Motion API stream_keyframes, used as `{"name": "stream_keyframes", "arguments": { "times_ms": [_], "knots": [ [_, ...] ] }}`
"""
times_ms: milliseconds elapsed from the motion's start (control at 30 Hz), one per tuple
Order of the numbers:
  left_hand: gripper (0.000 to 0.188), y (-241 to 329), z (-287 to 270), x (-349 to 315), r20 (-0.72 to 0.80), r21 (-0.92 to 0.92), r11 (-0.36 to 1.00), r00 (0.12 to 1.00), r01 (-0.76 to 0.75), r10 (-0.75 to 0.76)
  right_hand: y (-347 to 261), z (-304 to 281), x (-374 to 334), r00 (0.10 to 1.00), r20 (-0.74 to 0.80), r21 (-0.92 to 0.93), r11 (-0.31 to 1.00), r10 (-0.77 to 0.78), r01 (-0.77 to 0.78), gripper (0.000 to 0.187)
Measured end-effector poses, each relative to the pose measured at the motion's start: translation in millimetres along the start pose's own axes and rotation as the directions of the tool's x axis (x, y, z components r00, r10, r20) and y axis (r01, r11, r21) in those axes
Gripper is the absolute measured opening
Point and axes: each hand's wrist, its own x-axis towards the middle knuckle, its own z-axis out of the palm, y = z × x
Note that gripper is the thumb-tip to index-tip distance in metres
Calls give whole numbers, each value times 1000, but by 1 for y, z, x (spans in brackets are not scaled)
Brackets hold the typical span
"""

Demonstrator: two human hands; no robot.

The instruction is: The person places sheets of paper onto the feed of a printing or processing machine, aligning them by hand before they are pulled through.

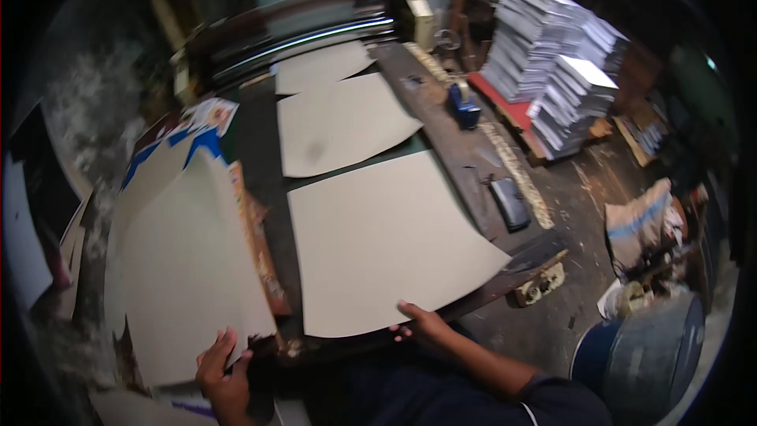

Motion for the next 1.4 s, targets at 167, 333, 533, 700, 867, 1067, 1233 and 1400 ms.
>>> {"name": "stream_keyframes", "arguments": {
  "times_ms": [167,333,533,700,867,1067,1233,1400],
  "knots": [
    [34,2,-15,-6,138,-150,978,982,148,-127,-22,4,45,999,11,126,991,-41,40,42],
    [39,34,-31,1,286,-224,936,936,271,-203,-26,9,79,981,-66,168,968,-180,189,42],
    [41,-45,-20,-7,-226,-493,761,782,423,-581,-26,34,60,932,-171,109,935,-318,339,53],
    [38,-37,-14,-1,-349,-907,416,672,-66,-654,-24,15,60,911,-248,116,924,-329,365,65],
    [44,-137,19,-53,-619,75,986,769,-148,162,-48,41,40,945,164,42,959,-284,281,58],
    [33,65,-1,-3,13,-581,745,912,-328,411,-82,58,-9,743,616,7,945,-262,328,73],
    [56,70,-12,-9,161,-177,924,917,-338,366,-63,60,-16,952,273,-153,970,-139,186,42],
    [54,37,-9,-5,-30,-110,992,998,-59,56,-15,20,-16,977,194,-152,982,-84,114,31]
  ]
}}
